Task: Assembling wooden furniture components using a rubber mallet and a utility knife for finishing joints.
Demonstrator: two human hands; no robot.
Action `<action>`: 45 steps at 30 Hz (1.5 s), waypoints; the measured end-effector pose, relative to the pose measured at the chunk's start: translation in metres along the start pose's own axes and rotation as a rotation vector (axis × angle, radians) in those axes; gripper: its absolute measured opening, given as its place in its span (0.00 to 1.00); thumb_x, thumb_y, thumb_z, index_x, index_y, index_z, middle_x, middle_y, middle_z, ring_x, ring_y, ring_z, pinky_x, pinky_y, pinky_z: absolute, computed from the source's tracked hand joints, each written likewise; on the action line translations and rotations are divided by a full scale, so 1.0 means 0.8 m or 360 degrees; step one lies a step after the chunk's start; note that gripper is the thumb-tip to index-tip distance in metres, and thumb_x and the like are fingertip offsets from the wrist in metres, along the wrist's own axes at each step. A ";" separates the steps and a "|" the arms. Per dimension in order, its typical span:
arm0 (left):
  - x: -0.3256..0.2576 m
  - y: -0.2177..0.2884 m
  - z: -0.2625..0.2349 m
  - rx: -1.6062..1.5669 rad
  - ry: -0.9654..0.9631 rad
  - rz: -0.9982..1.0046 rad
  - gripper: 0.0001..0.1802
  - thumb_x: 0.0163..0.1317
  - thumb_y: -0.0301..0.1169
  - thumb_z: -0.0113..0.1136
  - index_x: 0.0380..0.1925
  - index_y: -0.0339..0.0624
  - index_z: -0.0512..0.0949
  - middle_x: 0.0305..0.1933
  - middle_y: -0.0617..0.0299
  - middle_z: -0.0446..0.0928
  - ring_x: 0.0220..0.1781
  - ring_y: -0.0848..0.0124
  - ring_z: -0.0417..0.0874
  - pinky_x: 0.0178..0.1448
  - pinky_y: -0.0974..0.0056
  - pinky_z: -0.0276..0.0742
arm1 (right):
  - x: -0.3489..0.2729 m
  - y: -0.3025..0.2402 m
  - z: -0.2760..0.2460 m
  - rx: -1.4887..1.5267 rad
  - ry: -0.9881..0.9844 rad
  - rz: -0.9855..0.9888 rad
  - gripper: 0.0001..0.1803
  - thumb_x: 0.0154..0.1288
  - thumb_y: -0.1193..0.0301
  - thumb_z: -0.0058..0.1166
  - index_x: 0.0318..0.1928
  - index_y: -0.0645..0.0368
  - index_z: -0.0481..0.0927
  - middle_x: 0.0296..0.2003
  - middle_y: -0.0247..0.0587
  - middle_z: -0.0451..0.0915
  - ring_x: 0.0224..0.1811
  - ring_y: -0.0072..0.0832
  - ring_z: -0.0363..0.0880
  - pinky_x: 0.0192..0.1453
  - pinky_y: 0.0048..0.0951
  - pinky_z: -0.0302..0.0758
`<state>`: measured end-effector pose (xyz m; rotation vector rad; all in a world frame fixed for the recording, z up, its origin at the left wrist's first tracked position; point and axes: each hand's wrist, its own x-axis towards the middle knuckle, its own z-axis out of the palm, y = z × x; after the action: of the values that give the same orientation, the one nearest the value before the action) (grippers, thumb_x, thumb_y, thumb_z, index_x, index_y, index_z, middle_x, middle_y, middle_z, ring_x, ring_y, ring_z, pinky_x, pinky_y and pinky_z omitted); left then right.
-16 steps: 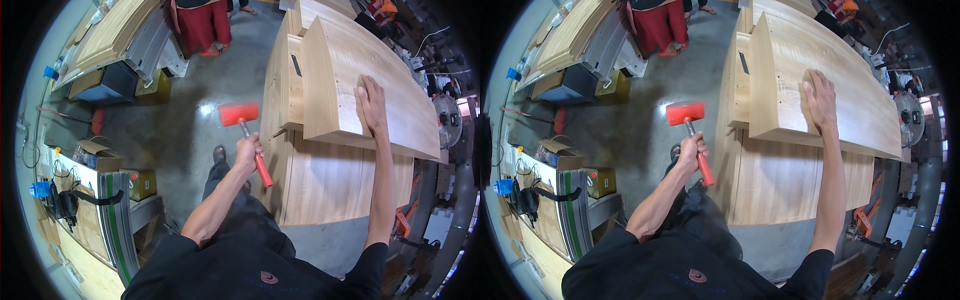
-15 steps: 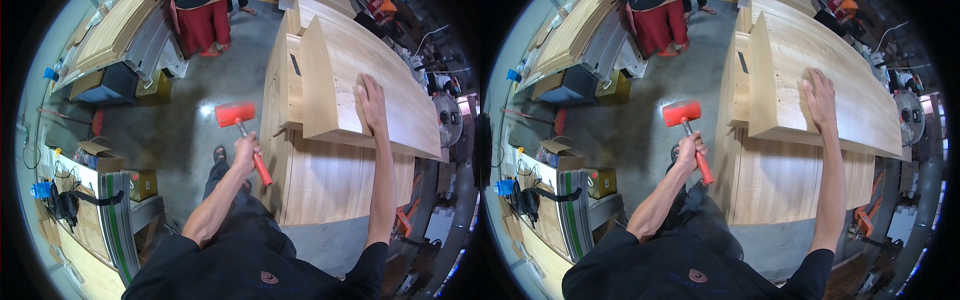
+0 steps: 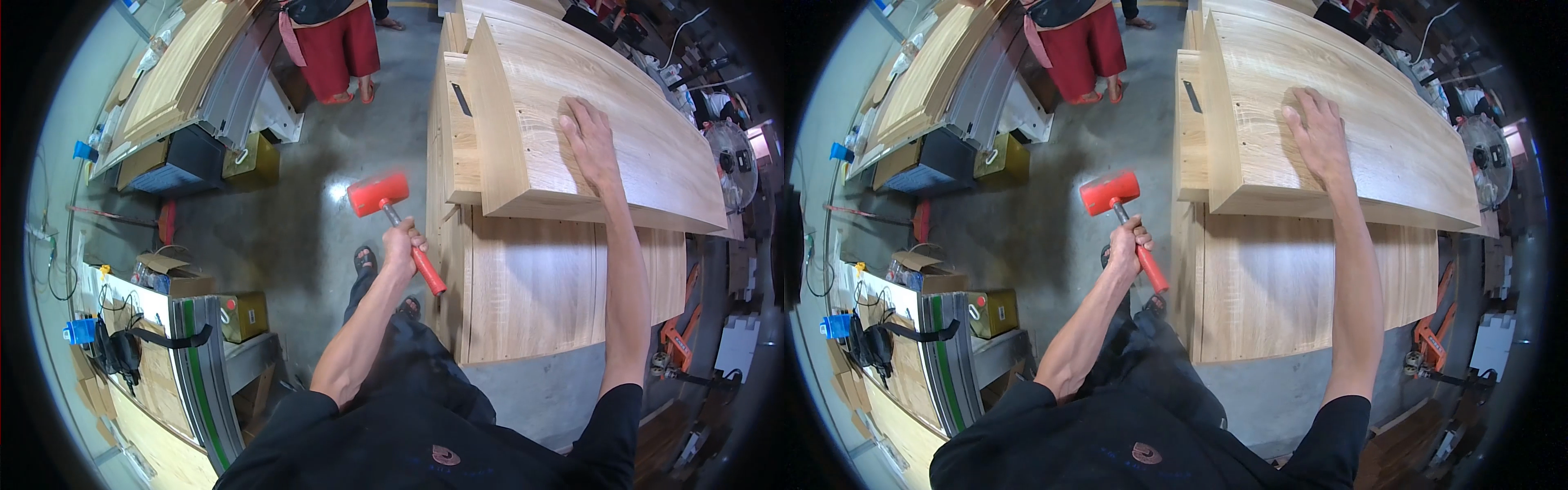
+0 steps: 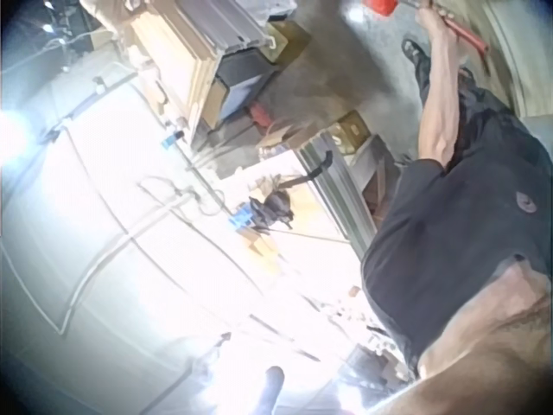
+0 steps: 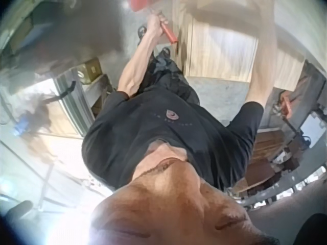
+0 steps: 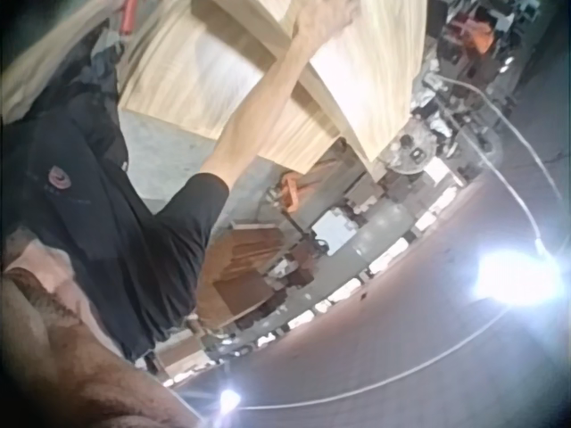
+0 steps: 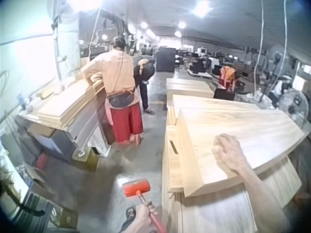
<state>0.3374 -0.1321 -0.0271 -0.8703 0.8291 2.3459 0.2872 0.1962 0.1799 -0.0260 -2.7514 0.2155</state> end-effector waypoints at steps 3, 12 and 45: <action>0.007 -0.014 -0.004 -0.0056 0.0034 0.0022 0.12 0.70 0.29 0.51 0.27 0.47 0.63 0.17 0.72 0.58 0.14 0.78 0.60 0.17 0.67 0.63 | 0.001 -0.001 0.001 -0.0018 -0.0013 0.0025 0.30 0.73 0.51 0.43 0.65 0.58 0.70 0.66 0.51 0.67 0.70 0.47 0.61 0.74 0.43 0.58; 0.005 -0.026 -0.001 0.0363 -0.0022 -0.0140 0.09 0.69 0.28 0.51 0.28 0.45 0.65 0.17 0.72 0.60 0.13 0.79 0.62 0.17 0.68 0.65 | 0.003 -0.002 -0.001 -0.0015 -0.0037 0.0058 0.30 0.72 0.51 0.44 0.67 0.54 0.70 0.68 0.49 0.66 0.71 0.45 0.60 0.75 0.45 0.57; -0.061 0.218 -0.327 0.2096 0.0585 -0.0308 0.14 0.58 0.29 0.61 0.15 0.40 0.73 0.13 0.62 0.70 0.14 0.69 0.71 0.21 0.63 0.68 | -0.002 -0.020 -0.024 0.0219 -0.0006 0.0124 0.25 0.66 0.67 0.53 0.62 0.62 0.72 0.64 0.52 0.69 0.68 0.49 0.63 0.73 0.43 0.61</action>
<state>0.3657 -0.4431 -0.0890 -0.6737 1.9416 1.0134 0.2961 0.1828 0.1994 -0.0964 -2.7350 0.4254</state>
